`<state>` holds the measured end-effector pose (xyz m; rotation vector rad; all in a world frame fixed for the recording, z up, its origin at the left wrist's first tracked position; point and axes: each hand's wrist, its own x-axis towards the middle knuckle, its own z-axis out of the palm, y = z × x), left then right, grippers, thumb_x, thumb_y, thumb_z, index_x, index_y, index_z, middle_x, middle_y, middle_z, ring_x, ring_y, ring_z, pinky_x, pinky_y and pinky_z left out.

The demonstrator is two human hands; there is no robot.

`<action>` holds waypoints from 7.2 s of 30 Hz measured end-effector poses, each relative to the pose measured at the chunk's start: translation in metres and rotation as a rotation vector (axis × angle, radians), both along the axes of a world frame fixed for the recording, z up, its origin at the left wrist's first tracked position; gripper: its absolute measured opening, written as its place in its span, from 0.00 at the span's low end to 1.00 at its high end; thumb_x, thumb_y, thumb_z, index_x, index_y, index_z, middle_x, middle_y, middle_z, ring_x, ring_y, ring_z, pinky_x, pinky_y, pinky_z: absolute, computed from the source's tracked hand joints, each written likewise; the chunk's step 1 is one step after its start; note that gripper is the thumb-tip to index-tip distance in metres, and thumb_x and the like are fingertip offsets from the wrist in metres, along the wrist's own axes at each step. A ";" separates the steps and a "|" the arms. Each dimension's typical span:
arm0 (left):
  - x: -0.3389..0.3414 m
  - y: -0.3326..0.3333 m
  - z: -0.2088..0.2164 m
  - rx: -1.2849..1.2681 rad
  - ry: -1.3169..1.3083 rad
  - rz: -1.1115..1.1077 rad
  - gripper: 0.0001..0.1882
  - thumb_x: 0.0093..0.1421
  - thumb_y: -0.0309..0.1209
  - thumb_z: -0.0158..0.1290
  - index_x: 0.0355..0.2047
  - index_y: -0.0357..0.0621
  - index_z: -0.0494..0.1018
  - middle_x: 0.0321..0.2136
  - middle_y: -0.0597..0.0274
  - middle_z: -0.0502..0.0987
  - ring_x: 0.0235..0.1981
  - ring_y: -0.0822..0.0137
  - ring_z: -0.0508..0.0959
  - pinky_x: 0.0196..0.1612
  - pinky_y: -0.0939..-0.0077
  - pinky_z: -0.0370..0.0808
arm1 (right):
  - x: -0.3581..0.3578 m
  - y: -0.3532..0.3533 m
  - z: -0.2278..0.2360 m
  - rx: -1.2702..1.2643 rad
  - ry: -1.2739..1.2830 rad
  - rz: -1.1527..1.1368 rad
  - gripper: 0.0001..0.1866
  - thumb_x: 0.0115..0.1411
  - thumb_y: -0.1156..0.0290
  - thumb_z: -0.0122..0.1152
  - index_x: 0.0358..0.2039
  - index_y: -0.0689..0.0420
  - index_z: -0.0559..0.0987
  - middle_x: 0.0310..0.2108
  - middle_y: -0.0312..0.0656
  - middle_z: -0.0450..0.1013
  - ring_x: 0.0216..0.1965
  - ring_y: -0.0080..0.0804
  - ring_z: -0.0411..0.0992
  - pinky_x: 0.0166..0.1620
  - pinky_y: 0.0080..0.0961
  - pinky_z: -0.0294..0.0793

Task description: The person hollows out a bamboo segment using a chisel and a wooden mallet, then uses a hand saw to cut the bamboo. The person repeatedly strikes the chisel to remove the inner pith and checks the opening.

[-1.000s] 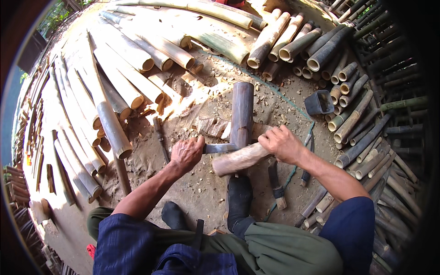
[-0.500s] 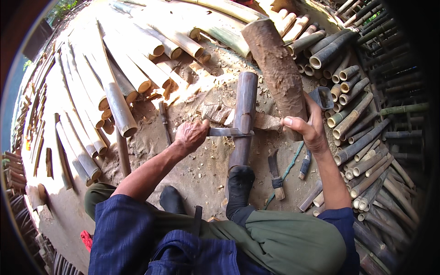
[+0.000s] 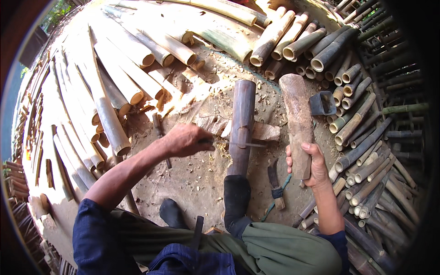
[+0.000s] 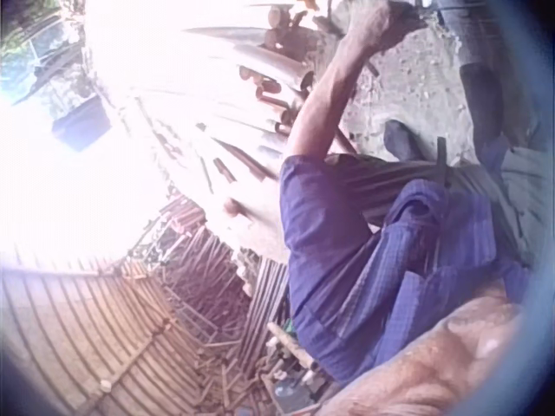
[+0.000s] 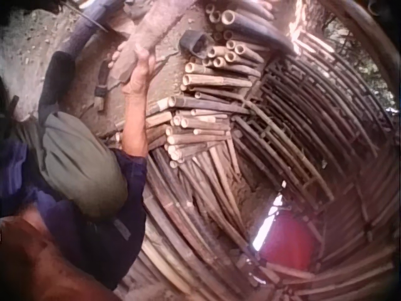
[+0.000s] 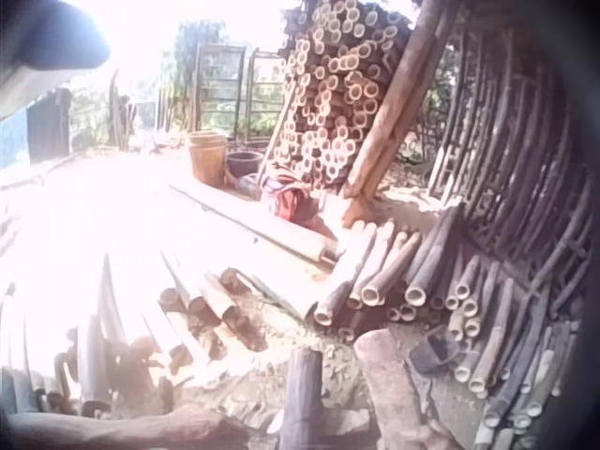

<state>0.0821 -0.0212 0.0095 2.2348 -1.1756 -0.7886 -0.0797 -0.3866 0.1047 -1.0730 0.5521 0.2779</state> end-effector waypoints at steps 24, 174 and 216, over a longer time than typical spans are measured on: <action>0.049 -0.029 -0.039 0.205 -0.197 0.123 0.30 0.65 0.63 0.60 0.29 0.47 0.87 0.12 0.58 0.75 0.14 0.59 0.75 0.20 0.58 0.71 | 0.063 0.028 -0.012 -1.170 -0.644 0.293 0.35 0.57 0.68 0.71 0.61 0.66 0.66 0.33 0.46 0.76 0.28 0.35 0.77 0.37 0.37 0.83; 0.016 0.027 -0.077 -0.327 0.093 0.142 0.12 0.64 0.36 0.66 0.44 0.43 0.84 0.23 0.63 0.81 0.22 0.64 0.81 0.26 0.64 0.77 | 0.062 0.009 -0.030 -1.478 -0.595 0.944 0.29 0.48 0.65 0.79 0.46 0.57 0.72 0.36 0.42 0.78 0.37 0.42 0.81 0.40 0.37 0.80; 0.062 0.014 -0.067 0.205 -0.033 0.074 0.33 0.65 0.62 0.61 0.29 0.39 0.86 0.15 0.53 0.77 0.19 0.55 0.79 0.27 0.54 0.75 | 0.111 0.065 -0.021 -1.047 -0.087 0.839 0.39 0.50 0.54 0.75 0.54 0.69 0.75 0.48 0.60 0.80 0.50 0.51 0.81 0.54 0.45 0.79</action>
